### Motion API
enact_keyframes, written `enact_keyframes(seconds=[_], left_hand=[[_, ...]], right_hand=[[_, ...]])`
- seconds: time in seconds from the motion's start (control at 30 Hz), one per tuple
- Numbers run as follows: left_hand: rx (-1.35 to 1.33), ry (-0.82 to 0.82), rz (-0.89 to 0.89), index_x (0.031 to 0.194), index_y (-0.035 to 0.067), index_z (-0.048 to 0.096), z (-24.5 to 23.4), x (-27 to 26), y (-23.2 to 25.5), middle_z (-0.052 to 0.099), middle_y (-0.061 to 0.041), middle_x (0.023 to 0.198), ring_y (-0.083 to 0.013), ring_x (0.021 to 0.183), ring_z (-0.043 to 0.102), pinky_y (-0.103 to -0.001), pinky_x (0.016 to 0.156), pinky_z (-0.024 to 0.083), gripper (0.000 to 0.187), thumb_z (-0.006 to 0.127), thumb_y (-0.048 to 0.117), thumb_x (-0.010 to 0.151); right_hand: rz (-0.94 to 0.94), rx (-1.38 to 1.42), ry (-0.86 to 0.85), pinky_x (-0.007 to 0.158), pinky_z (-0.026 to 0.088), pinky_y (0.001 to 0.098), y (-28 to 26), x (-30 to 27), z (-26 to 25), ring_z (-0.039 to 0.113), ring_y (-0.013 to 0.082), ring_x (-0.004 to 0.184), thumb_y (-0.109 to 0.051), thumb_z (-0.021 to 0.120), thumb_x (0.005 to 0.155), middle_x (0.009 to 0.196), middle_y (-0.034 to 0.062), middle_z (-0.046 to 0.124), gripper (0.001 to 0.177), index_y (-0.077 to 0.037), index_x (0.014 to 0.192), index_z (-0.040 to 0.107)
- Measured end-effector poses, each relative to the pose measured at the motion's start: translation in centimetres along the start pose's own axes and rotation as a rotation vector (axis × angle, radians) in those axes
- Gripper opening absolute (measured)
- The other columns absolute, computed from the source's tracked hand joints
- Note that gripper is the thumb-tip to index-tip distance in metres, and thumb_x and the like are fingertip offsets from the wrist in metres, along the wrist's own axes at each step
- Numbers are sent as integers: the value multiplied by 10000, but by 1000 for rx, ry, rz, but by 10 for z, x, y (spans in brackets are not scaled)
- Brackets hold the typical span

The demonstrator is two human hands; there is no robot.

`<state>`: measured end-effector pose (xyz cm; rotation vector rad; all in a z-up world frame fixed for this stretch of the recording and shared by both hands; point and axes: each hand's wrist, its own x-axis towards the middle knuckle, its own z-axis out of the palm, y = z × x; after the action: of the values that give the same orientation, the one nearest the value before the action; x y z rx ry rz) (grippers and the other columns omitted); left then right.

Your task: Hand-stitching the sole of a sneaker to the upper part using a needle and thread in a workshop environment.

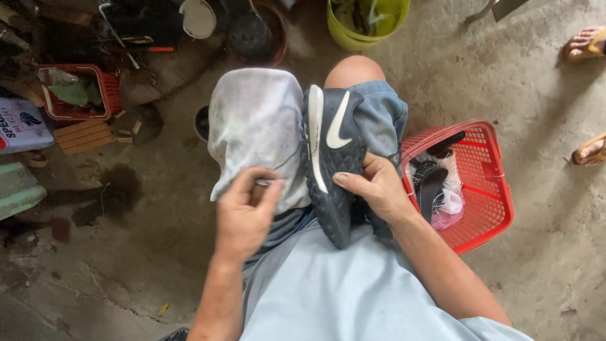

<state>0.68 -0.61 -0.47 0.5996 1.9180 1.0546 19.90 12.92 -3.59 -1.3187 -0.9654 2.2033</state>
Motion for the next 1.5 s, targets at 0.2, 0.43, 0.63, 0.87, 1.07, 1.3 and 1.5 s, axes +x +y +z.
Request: enact_keyframes(seconds=[0.2,0.43,0.63,0.87,1.07,1.3,1.5], left_hand=[[246,73,147,1262,155,632,-23,-10,15,738,-121,914,-242,715,694,-395,693,573,294,694,185,977],[384,-30,425,1286,172,730,-10,-22,18,674,-72,796,-257,630,686,-393,557,552,289,629,185,1016],[557,20,510,1267,258,750,-5,-20,2,616,2,758,-231,593,668,-346,527,539,293,651,177,1004],[660,50,553,1265,301,750,-5,-20,3,585,7,763,-243,590,664,-337,518,532,291,642,204,1013],[715,45,562,1287,330,741,-6,-21,4,560,23,762,-227,573,658,-312,503,528,341,628,192,996],[783,44,584,1297,330,734,-6,-23,8,550,14,782,-227,550,645,-319,492,524,393,636,159,958],[813,46,580,1290,320,737,-6,-25,8,537,12,785,-220,526,631,-309,471,512,388,617,163,957]], right_hand=[[-2,-227,-47,624,640,309,-12,4,16,748,179,745,-71,906,751,821,156,770,315,33,975,712],[-10,-261,-49,610,639,305,-9,3,19,744,172,744,-52,891,782,818,152,769,260,28,949,709],[9,-202,-53,600,649,295,-2,6,14,755,183,746,-27,871,807,843,155,774,236,23,963,701],[-3,-175,-41,597,651,307,4,7,13,757,197,748,-13,874,791,851,172,772,258,30,973,695],[-9,-162,-48,625,659,308,8,8,9,759,199,795,8,863,804,887,166,773,262,26,990,680],[-34,-145,-24,626,658,301,8,7,12,760,197,796,12,868,796,885,167,775,269,23,991,684],[-42,-148,-36,624,657,300,2,7,17,759,196,790,21,860,802,876,164,772,254,21,979,677]])
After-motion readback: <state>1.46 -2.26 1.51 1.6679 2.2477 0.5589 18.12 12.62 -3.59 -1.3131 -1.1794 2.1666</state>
